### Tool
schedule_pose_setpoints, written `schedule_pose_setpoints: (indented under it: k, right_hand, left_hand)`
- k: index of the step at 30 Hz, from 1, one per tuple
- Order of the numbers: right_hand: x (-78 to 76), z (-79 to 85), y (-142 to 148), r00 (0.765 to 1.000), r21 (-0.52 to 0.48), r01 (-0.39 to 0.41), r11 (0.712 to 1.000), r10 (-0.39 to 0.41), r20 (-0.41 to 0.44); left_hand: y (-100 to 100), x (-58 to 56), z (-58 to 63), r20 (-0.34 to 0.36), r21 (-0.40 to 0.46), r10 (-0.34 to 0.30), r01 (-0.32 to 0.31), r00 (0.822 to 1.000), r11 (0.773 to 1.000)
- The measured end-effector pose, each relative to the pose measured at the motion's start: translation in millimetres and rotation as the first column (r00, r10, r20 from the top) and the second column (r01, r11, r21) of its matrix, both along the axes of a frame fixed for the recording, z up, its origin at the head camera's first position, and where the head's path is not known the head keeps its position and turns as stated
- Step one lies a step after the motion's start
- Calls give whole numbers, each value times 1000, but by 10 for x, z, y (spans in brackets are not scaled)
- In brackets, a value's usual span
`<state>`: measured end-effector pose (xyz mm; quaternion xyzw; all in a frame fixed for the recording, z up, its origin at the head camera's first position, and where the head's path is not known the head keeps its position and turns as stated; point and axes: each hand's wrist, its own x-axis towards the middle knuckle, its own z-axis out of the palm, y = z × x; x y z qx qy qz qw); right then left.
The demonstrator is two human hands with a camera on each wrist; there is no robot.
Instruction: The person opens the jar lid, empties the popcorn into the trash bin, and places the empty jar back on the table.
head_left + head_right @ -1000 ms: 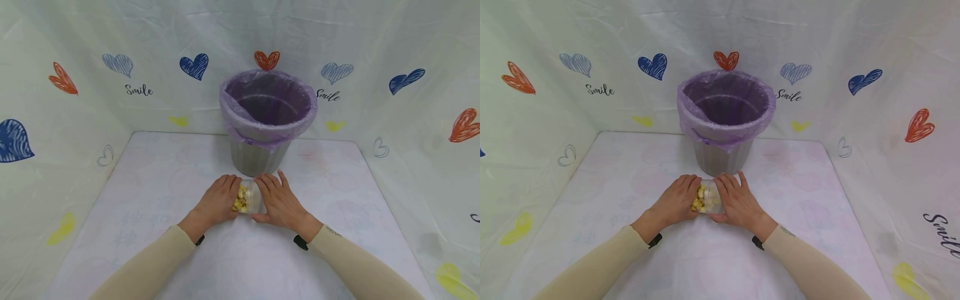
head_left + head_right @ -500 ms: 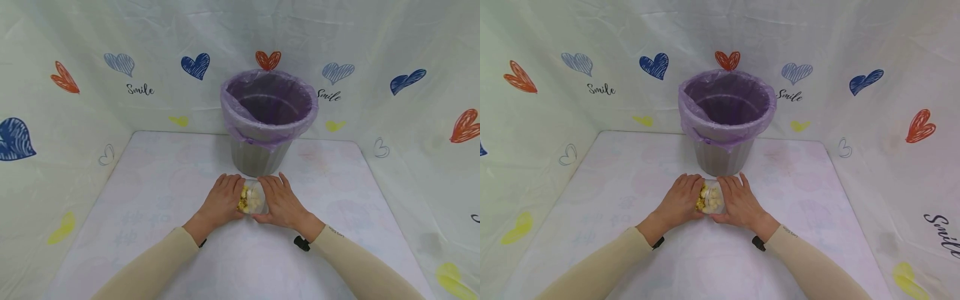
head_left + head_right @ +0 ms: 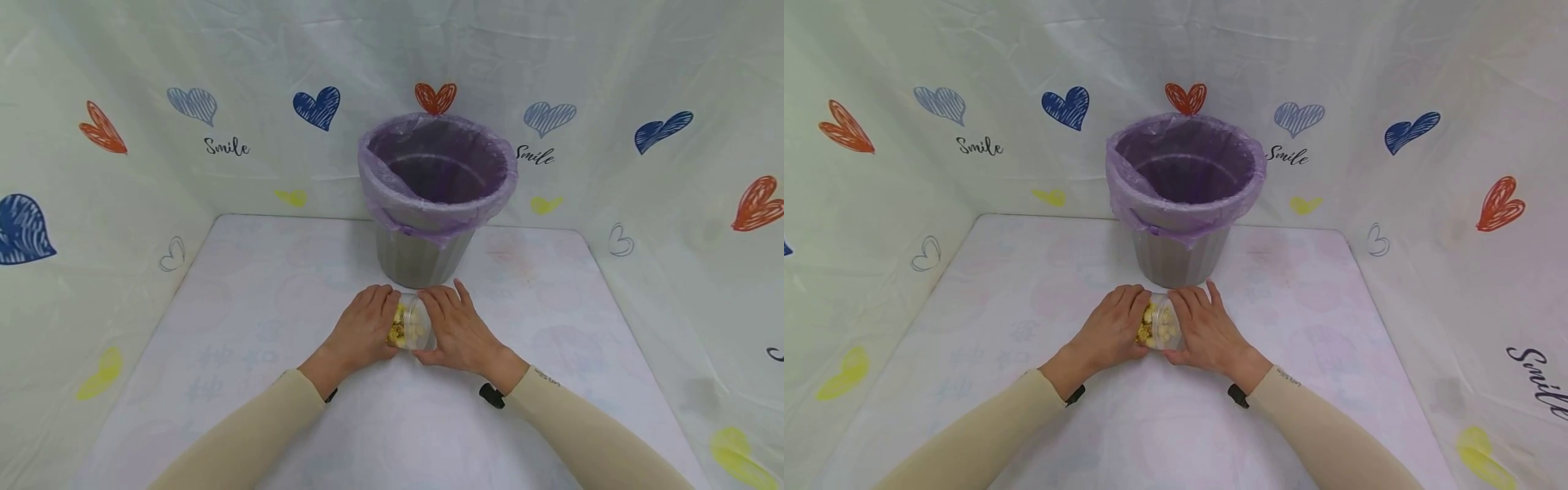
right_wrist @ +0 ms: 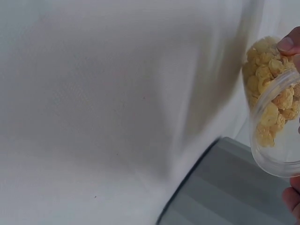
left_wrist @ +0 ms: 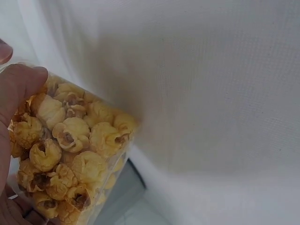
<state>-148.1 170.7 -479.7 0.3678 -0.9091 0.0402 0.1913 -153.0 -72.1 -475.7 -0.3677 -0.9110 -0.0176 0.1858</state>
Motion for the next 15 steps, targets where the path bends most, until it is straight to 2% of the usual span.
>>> schedule_pose_setpoints:
  k: [6, 15]
  right_hand:
    - [9, 6, 7, 998, 53, -27, 998, 29, -55]
    - [14, 36, 3, 998, -19, 39, 999, -39, 41]
  left_hand:
    - [0, -12, 19, 31, -28, 11, -10, 999, 1000]
    - [-17, -7, 46, 52, -20, 6, -5, 999, 1000]
